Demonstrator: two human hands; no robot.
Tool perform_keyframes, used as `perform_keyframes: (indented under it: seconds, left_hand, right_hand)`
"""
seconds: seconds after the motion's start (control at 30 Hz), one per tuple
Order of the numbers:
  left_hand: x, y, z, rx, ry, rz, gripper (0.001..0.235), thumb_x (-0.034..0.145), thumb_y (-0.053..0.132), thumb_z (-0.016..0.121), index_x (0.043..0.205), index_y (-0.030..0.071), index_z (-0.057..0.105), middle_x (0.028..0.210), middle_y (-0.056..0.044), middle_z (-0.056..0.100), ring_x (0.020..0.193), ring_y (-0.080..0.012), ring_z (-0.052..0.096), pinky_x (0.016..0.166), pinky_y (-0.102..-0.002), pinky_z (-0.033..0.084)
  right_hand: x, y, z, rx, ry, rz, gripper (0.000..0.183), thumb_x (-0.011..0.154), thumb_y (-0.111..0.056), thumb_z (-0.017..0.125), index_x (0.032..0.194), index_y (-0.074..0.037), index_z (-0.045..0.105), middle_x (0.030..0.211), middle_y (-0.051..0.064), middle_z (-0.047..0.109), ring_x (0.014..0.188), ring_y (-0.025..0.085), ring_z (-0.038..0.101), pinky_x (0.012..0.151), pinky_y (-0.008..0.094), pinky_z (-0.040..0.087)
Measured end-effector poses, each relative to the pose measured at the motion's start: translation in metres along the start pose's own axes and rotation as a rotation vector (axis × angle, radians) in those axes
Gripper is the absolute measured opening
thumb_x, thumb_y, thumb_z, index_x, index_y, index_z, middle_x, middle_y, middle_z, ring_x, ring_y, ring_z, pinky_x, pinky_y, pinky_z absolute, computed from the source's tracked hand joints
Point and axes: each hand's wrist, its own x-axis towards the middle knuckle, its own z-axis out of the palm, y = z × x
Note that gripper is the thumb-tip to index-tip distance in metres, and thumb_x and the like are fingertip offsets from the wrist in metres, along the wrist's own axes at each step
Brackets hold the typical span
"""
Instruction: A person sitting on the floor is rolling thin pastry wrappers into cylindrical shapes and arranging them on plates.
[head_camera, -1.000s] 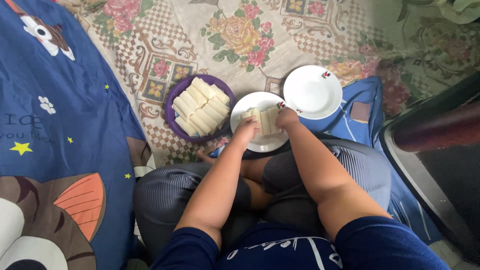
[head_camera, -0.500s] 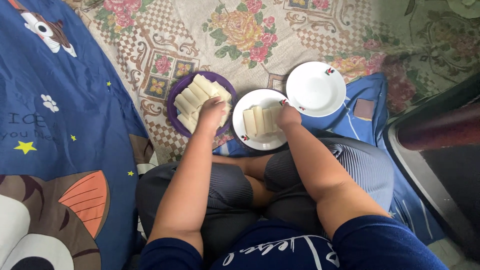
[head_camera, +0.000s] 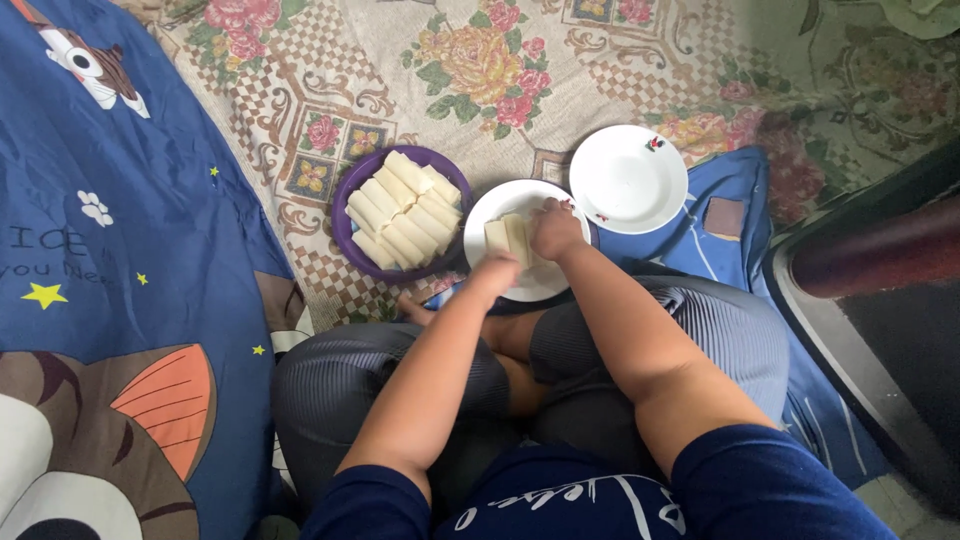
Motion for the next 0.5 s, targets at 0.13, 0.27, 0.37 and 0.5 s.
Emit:
perform_keyframes:
  seconds: [0.13, 0.27, 0.37, 0.5]
  left_hand:
    - [-0.039, 0.019, 0.017, -0.193, -0.11, -0.09, 0.043, 0.085, 0.018, 0.066, 0.127, 0.006, 0.068, 0.109, -0.012, 0.076, 0.092, -0.0241, 0.078, 0.086, -0.038, 0.061]
    - [-0.02, 0.008, 0.024, -0.03, -0.074, -0.057, 0.036, 0.079, 0.024, 0.07, 0.113, 0.017, 0.076, 0.094, -0.007, 0.076, 0.092, -0.023, 0.076, 0.08, -0.036, 0.06]
    - [-0.031, 0.023, 0.0, 0.01, -0.048, -0.026, 0.044, 0.08, 0.028, 0.07, 0.123, 0.02, 0.074, 0.104, -0.007, 0.077, 0.098, -0.0231, 0.076, 0.088, -0.038, 0.06]
    - [-0.043, 0.059, -0.077, -0.019, 0.065, 0.008, 0.042, 0.079, 0.024, 0.059, 0.119, 0.02, 0.074, 0.111, -0.004, 0.074, 0.11, -0.025, 0.071, 0.094, -0.039, 0.057]
  right_hand:
    - [0.022, 0.013, 0.032, -0.076, -0.053, -0.004, 0.044, 0.096, -0.031, 0.052, 0.134, -0.019, 0.07, 0.151, 0.01, 0.049, 0.144, 0.037, 0.043, 0.109, 0.049, 0.05]
    - [0.029, 0.011, 0.026, -0.092, -0.075, 0.007, 0.046, 0.097, -0.034, 0.05, 0.138, -0.022, 0.069, 0.15, 0.01, 0.048, 0.144, 0.037, 0.041, 0.11, 0.048, 0.049]
    - [0.017, 0.006, 0.017, -0.031, -0.065, 0.02, 0.047, 0.097, -0.034, 0.051, 0.139, -0.02, 0.067, 0.15, 0.011, 0.048, 0.144, 0.037, 0.041, 0.11, 0.049, 0.048]
    - [0.0, -0.02, -0.006, 0.223, 0.146, -0.122, 0.042, 0.095, -0.022, 0.061, 0.136, -0.015, 0.068, 0.138, 0.014, 0.057, 0.132, 0.041, 0.054, 0.107, 0.051, 0.053]
